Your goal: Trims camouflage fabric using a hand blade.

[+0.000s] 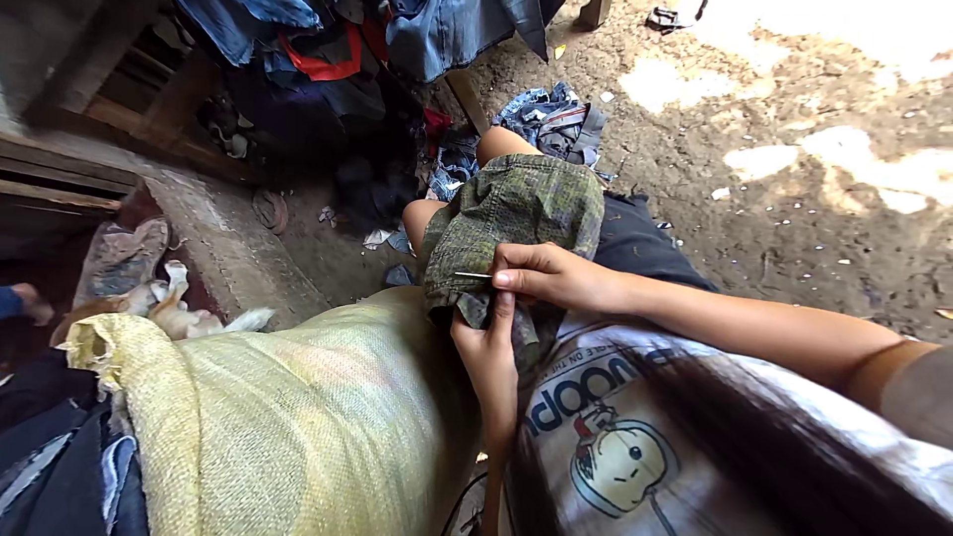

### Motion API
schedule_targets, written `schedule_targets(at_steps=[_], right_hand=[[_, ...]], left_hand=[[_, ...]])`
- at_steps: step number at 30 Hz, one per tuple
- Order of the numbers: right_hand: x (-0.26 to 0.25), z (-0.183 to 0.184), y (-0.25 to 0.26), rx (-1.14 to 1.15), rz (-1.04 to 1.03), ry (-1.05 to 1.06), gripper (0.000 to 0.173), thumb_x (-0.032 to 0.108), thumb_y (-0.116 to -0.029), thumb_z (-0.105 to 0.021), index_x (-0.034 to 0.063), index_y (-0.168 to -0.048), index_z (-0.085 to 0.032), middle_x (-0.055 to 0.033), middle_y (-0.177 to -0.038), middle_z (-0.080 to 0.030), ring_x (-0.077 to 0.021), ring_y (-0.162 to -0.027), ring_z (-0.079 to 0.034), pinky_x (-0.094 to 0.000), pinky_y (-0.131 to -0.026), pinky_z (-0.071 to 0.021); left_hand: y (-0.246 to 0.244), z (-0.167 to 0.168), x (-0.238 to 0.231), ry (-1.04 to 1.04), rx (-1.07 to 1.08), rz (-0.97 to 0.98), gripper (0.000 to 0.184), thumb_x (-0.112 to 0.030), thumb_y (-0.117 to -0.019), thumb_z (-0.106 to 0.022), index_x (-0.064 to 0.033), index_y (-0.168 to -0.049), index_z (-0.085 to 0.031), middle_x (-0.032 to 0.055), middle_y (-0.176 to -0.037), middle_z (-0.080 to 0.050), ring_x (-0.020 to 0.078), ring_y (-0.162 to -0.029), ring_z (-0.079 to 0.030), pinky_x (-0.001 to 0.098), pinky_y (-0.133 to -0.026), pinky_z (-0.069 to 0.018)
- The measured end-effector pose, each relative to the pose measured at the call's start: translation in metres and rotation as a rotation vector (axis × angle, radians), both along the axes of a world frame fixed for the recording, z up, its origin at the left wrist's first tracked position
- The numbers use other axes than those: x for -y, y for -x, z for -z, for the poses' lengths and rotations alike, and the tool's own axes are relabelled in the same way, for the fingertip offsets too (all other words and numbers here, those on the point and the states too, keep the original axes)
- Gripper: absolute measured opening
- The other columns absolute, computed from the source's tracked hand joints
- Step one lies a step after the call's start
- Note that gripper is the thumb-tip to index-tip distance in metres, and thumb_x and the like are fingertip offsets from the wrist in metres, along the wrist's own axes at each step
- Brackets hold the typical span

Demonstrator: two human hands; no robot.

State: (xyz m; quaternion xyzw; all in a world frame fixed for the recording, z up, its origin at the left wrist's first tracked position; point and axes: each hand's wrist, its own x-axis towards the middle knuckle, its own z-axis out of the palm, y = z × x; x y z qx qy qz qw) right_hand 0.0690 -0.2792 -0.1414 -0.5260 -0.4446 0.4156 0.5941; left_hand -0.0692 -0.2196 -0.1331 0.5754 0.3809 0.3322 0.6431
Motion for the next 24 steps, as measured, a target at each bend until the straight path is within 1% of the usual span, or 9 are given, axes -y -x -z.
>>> schedule_targets(at_steps=[3, 5, 6, 8, 10, 12, 16, 21, 24], right_hand=[[0.001, 0.0, -0.001, 0.039, -0.026, 0.024, 0.025, 0.026, -0.1074, -0.051, 0.0103, -0.089, -0.059, 0.0061, -0.064, -0.053, 0.0013, -0.058, -0.052, -0.0159, -0.055, -0.0429], [0.002, 0.001, -0.002, 0.051, -0.041, 0.042, 0.023, 0.029, -0.1067, -0.053, 0.0106, -0.095, -0.06, 0.0065, -0.066, -0.055, 0.0016, -0.058, -0.053, -0.0161, -0.055, -0.0437], [0.002, 0.002, -0.002, 0.099, -0.037, 0.052, 0.023, 0.032, -0.1053, -0.055, 0.0114, -0.1, -0.062, 0.0072, -0.067, -0.057, 0.0017, -0.059, -0.054, -0.0172, -0.056, -0.0447], [0.004, 0.004, -0.001, 0.279, 0.006, 0.051, 0.032, 0.042, -0.1008, -0.06, 0.0113, -0.11, -0.064, 0.0061, -0.069, -0.059, -0.002, -0.061, -0.057, -0.0242, -0.057, -0.0475], [0.005, 0.007, 0.001, 0.458, 0.061, 0.026, 0.044, 0.05, -0.0976, -0.061, 0.0091, -0.115, -0.064, 0.001, -0.071, -0.062, -0.0102, -0.063, -0.06, -0.0333, -0.057, -0.0499], [0.006, 0.011, 0.001, 0.539, 0.075, 0.015, 0.052, 0.053, -0.0972, -0.059, 0.0072, -0.121, -0.063, -0.0017, -0.072, -0.063, -0.0144, -0.063, -0.061, -0.0368, -0.058, -0.0505], [0.006, 0.017, 0.001, 0.623, 0.087, -0.035, 0.057, 0.055, -0.0975, -0.057, 0.0054, -0.125, -0.061, -0.0021, -0.07, -0.061, -0.0154, -0.061, -0.059, -0.0357, -0.056, -0.0492], [0.01, 0.019, -0.001, 0.628, 0.081, -0.021, 0.058, 0.056, -0.0972, -0.057, 0.0079, -0.13, -0.059, -0.001, -0.072, -0.061, -0.0146, -0.063, -0.06, -0.0357, -0.057, -0.0502], [0.016, 0.021, 0.005, 0.658, 0.132, -0.025, 0.057, 0.056, -0.0978, -0.056, 0.007, -0.127, -0.06, -0.0023, -0.072, -0.061, -0.0165, -0.062, -0.061, -0.0368, -0.055, -0.0505]], left_hand=[[0.0, -0.001, -0.004, 0.044, 0.002, -0.016, 0.017, 0.009, -0.085, -0.068, 0.0049, -0.101, -0.065, 0.0052, -0.083, -0.073, 0.0084, -0.077, -0.072, 0.0259, -0.076, -0.0621], [0.0, -0.002, -0.005, 0.065, 0.006, -0.026, 0.018, 0.011, -0.0835, -0.067, 0.0043, -0.1, -0.066, 0.0048, -0.083, -0.073, 0.0083, -0.077, -0.072, 0.0258, -0.076, -0.0621], [0.001, -0.002, -0.005, 0.073, 0.011, -0.031, 0.019, 0.011, -0.0833, -0.066, 0.0042, -0.1, -0.065, 0.0041, -0.084, -0.073, 0.0076, -0.078, -0.072, 0.0254, -0.076, -0.0618], [0.003, 0.0, -0.003, 0.08, 0.014, -0.048, 0.02, 0.013, -0.0827, -0.063, 0.0035, -0.1, -0.064, 0.0024, -0.083, -0.072, 0.0055, -0.078, -0.071, 0.024, -0.076, -0.0613], [0.004, 0.001, -0.002, 0.068, 0.001, -0.052, 0.02, 0.014, -0.0821, -0.062, 0.003, -0.099, -0.063, 0.0005, -0.084, -0.072, 0.0028, -0.08, -0.07, 0.0221, -0.077, -0.0605], [0.005, 0.003, -0.001, 0.07, -0.011, -0.062, 0.021, 0.016, -0.0812, -0.061, 0.0031, -0.098, -0.063, -0.0001, -0.084, -0.072, 0.0019, -0.08, -0.07, 0.0211, -0.078, -0.0601], [0.007, 0.005, 0.0, 0.092, -0.007, -0.073, 0.021, 0.016, -0.0818, -0.059, 0.0016, -0.096, -0.063, -0.001, -0.082, -0.072, 0.0018, -0.079, -0.07, 0.0206, -0.077, -0.0598], [0.008, 0.003, -0.003, 0.174, 0.023, -0.091, 0.018, 0.016, -0.0841, -0.056, 0.0009, -0.09, -0.065, 0.0017, -0.077, -0.072, 0.005, -0.073, -0.07, 0.0232, -0.072, -0.061], [0.01, 0.0, -0.003, 0.275, 0.07, -0.122, 0.02, 0.016, -0.0834, -0.055, 0.0007, -0.093, -0.063, 0.0034, -0.079, -0.072, 0.0072, -0.072, -0.071, 0.0249, -0.07, -0.0619]])
